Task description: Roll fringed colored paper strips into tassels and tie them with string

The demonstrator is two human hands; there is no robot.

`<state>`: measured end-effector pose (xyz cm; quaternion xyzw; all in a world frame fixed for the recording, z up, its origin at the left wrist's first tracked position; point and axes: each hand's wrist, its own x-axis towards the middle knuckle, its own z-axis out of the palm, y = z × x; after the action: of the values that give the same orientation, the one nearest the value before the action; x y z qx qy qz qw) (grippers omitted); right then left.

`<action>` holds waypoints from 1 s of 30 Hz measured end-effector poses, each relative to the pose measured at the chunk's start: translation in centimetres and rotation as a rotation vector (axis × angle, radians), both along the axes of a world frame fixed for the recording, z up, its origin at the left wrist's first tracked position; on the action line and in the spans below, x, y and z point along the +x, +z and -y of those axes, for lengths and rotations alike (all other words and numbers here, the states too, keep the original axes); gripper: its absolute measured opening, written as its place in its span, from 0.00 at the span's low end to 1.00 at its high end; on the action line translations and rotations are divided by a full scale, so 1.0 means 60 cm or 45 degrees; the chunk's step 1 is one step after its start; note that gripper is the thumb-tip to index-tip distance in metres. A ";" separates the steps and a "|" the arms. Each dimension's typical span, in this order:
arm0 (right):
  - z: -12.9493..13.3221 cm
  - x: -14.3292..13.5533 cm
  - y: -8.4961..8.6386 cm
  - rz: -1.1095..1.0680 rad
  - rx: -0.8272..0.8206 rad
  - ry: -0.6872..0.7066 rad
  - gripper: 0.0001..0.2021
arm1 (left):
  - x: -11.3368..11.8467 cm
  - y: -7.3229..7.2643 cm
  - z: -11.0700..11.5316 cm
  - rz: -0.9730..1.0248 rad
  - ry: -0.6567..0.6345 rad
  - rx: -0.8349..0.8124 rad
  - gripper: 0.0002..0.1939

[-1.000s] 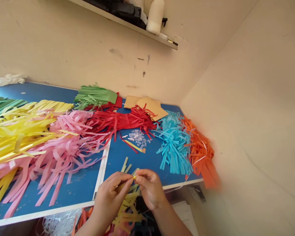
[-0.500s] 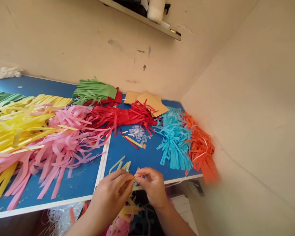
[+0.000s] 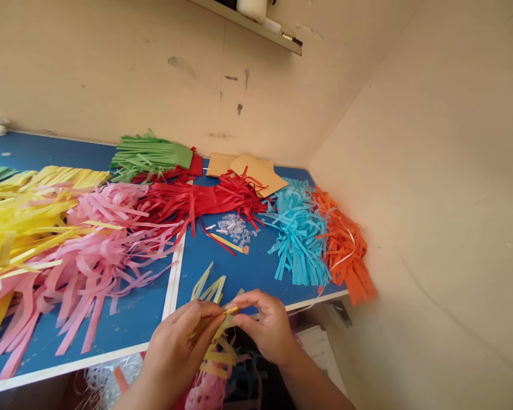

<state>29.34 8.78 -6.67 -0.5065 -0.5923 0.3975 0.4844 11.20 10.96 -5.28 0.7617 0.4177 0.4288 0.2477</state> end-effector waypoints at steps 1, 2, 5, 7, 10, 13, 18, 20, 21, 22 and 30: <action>-0.001 0.001 0.003 -0.004 0.002 0.016 0.01 | 0.000 0.000 -0.001 -0.003 -0.025 0.007 0.04; -0.002 0.003 0.005 0.003 0.024 0.022 0.01 | 0.001 0.000 -0.002 -0.005 -0.055 0.013 0.03; -0.003 0.003 0.009 0.089 0.187 0.005 0.04 | 0.006 0.004 -0.004 0.012 -0.112 0.018 0.04; -0.001 0.003 0.011 0.134 0.260 0.002 0.04 | 0.009 0.006 -0.005 0.034 -0.127 0.013 0.04; 0.001 0.005 0.014 0.122 0.244 -0.060 0.05 | 0.007 0.006 -0.005 0.015 -0.086 0.013 0.05; 0.002 0.007 0.017 0.112 0.205 -0.088 0.06 | 0.005 0.003 -0.005 -0.015 -0.023 0.019 0.04; 0.002 -0.003 0.020 0.171 0.253 0.038 0.05 | 0.013 0.006 -0.002 -0.008 -0.027 0.046 0.05; 0.004 -0.008 0.017 0.206 0.304 0.006 0.07 | 0.017 0.008 -0.002 -0.023 -0.025 0.041 0.06; 0.005 -0.009 0.015 0.209 0.312 -0.011 0.07 | 0.017 0.008 -0.002 -0.029 -0.020 0.041 0.07; 0.005 -0.010 0.012 0.203 0.312 -0.025 0.07 | 0.017 0.008 -0.003 -0.030 -0.016 0.050 0.06; 0.006 -0.002 0.018 0.218 0.405 -0.021 0.05 | 0.017 0.010 -0.002 0.089 -0.077 0.304 0.06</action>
<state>29.24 8.41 -5.58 -0.4603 -0.6827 0.2502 0.5094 12.22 11.08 -4.65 0.7828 0.3315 0.4940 0.1824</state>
